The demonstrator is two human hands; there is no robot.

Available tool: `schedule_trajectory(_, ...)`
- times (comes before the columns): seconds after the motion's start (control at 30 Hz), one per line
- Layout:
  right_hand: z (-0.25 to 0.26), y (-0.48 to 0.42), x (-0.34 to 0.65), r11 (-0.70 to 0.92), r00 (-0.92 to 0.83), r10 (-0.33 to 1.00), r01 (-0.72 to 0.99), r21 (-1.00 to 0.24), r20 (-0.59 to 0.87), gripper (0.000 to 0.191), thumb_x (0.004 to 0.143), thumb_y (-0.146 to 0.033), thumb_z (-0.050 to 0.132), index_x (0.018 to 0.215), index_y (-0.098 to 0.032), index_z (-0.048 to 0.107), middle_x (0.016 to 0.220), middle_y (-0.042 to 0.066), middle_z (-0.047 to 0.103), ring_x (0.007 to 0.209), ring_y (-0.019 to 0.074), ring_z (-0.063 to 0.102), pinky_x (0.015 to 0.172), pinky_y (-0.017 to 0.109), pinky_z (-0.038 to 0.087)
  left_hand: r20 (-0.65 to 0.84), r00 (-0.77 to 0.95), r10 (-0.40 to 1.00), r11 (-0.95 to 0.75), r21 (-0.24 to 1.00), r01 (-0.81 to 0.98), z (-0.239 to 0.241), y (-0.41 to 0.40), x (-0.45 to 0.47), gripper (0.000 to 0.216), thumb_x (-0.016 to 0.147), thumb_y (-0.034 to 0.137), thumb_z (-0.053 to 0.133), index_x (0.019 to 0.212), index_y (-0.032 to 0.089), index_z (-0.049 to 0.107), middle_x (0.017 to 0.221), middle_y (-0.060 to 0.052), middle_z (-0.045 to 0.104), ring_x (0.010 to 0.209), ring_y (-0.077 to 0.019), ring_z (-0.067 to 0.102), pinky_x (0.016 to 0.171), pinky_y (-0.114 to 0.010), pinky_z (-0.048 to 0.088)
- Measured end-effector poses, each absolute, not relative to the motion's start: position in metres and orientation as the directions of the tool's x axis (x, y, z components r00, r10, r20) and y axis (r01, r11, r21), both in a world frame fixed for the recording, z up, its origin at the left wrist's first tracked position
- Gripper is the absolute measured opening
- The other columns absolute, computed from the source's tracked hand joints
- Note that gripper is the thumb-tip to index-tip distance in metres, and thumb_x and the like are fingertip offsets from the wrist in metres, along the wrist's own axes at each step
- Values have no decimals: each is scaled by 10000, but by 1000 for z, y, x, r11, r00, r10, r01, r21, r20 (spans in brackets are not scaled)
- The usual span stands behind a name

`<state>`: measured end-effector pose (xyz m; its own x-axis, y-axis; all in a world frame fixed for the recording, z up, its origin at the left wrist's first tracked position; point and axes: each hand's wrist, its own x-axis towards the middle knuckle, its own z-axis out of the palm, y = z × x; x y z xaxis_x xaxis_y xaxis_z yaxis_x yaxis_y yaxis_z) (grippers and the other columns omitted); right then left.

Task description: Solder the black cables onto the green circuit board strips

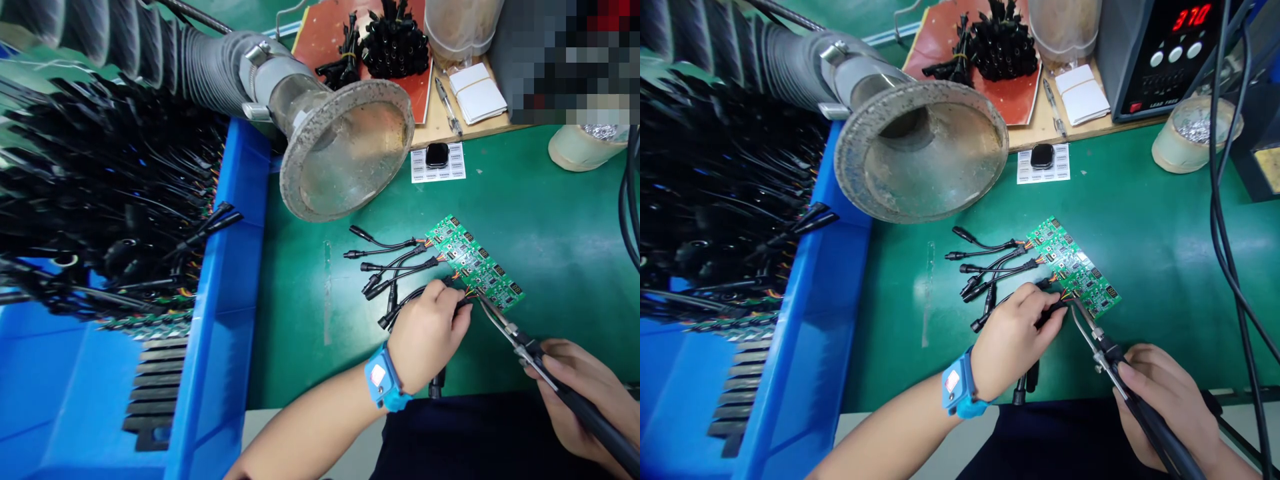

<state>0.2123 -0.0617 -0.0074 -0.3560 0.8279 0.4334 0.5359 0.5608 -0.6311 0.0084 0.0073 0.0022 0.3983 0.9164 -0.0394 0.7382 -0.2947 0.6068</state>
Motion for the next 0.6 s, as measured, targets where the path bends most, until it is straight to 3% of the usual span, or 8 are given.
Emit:
schedule_trajectory(0.17,-10,-66,217,571,-336,821,495,-655,462,556,735,18,523,1258,-142,425,737,22,627,802,170,602,685,339,524,-44,398,916,-293,601,743,3,6,8,170,848,240,528,923,127,630,812,-56,579,604,-146,594,584,-293,545)
schedule_trajectory(0.43,-8,-63,213,547,-353,837,527,-650,418,458,758,-23,515,1190,-165,463,739,24,635,750,153,605,655,308,535,-35,404,914,-309,587,748,3,7,7,185,851,242,522,941,126,635,816,-59,580,601,-152,595,572,-305,547)
schedule_trajectory(0.6,-11,-63,211,540,-376,841,531,-653,389,554,759,-18,506,1276,-186,404,725,13,630,688,147,603,648,320,541,-36,421,906,-329,566,756,5,7,7,199,858,249,513,979,154,638,828,-56,582,608,-158,599,570,-315,552)
